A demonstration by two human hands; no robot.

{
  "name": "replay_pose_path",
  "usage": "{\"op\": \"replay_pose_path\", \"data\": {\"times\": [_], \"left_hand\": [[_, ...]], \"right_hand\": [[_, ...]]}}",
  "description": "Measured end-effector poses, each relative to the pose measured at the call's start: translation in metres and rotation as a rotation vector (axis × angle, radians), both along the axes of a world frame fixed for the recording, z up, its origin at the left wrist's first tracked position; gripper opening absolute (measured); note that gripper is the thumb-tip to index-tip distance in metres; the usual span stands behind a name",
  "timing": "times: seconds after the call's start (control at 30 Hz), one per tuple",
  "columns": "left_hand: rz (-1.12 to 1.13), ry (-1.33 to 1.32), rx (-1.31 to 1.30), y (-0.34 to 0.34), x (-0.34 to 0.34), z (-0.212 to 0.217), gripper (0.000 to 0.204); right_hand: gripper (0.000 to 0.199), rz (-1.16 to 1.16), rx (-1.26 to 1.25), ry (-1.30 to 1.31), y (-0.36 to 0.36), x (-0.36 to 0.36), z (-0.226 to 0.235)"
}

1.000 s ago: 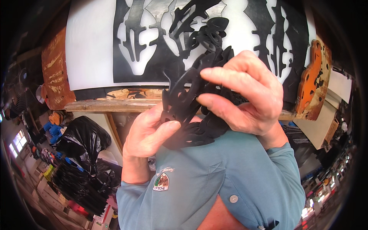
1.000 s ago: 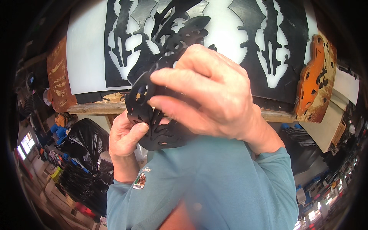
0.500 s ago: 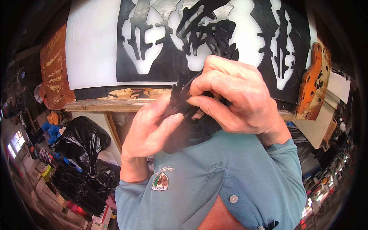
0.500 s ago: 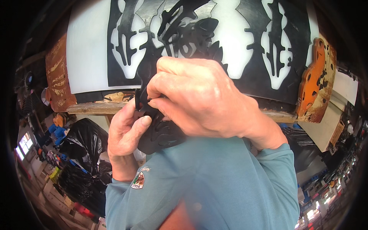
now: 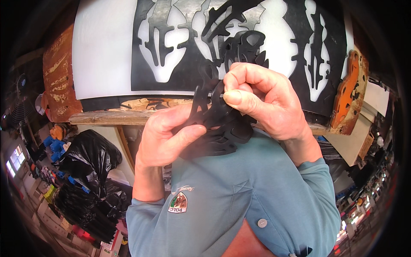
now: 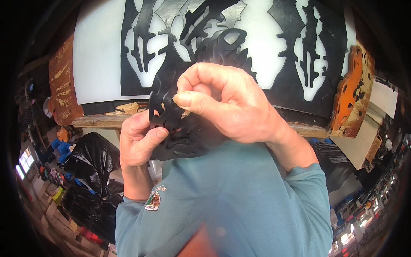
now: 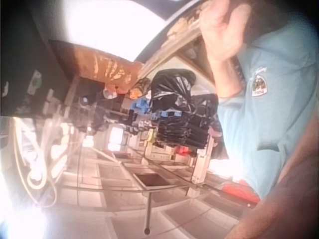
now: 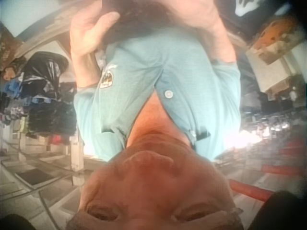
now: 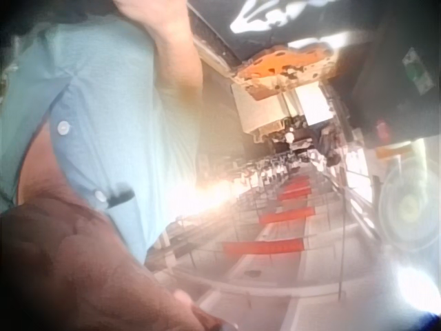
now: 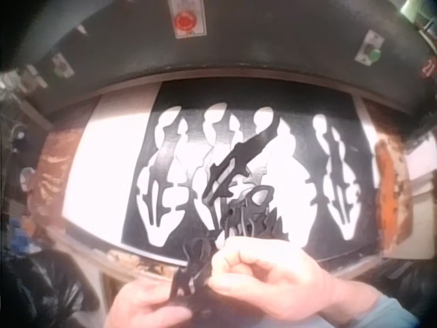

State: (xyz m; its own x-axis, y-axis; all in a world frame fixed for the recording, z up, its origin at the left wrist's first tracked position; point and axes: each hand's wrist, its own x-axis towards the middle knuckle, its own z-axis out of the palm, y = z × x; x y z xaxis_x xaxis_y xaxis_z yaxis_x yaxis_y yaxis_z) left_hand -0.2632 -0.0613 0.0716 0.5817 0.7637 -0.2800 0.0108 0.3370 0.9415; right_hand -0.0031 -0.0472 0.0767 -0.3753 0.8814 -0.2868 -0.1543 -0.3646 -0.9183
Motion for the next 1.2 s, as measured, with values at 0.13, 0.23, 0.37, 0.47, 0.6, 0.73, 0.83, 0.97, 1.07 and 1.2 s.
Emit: {"op": "replay_pose_path", "data": {"times": [0.13,0.23,0.37,0.47,0.6,0.73,0.83,0.97,1.07,1.2], "left_hand": [[0.026,-0.076,-0.047,-0.002,-0.003,-0.009,0.037],[0.082,-0.055,-0.050,0.003,-0.007,-0.003,0.036],[0.281,0.114,-0.071,0.030,-0.025,0.026,0.032],[0.368,0.025,0.071,0.075,-0.058,0.059,0.030],[0.386,-0.059,0.455,0.150,-0.118,0.111,0.028],[0.631,0.015,0.672,0.201,-0.199,0.146,0.027],[0.833,0.113,0.643,0.215,-0.265,0.106,0.028],[1.022,0.273,0.411,0.211,-0.353,-0.004,0.027],[1.225,0.467,0.023,0.189,-0.398,-0.091,0.024],[1.210,0.288,-0.014,0.155,-0.440,-0.151,0.024]], "right_hand": [[0.017,-0.040,-0.174,0.116,0.000,0.005,0.003],[0.019,-0.290,-0.060,0.124,0.012,0.018,-0.005],[0.019,-0.533,0.162,-0.056,0.024,0.046,-0.030],[0.018,-0.480,0.145,-0.345,0.016,0.046,-0.061],[0.010,-0.429,0.325,-0.708,0.013,0.035,-0.092],[0.008,-0.389,0.613,-0.868,0.013,0.027,-0.098],[0.008,-0.386,0.599,-0.894,0.013,0.026,-0.098],[0.011,-0.390,0.576,-0.936,0.012,0.025,-0.099],[0.010,-0.399,0.588,-0.969,0.013,0.022,-0.100],[0.009,-0.410,0.656,-0.978,0.016,0.019,-0.100]]}}
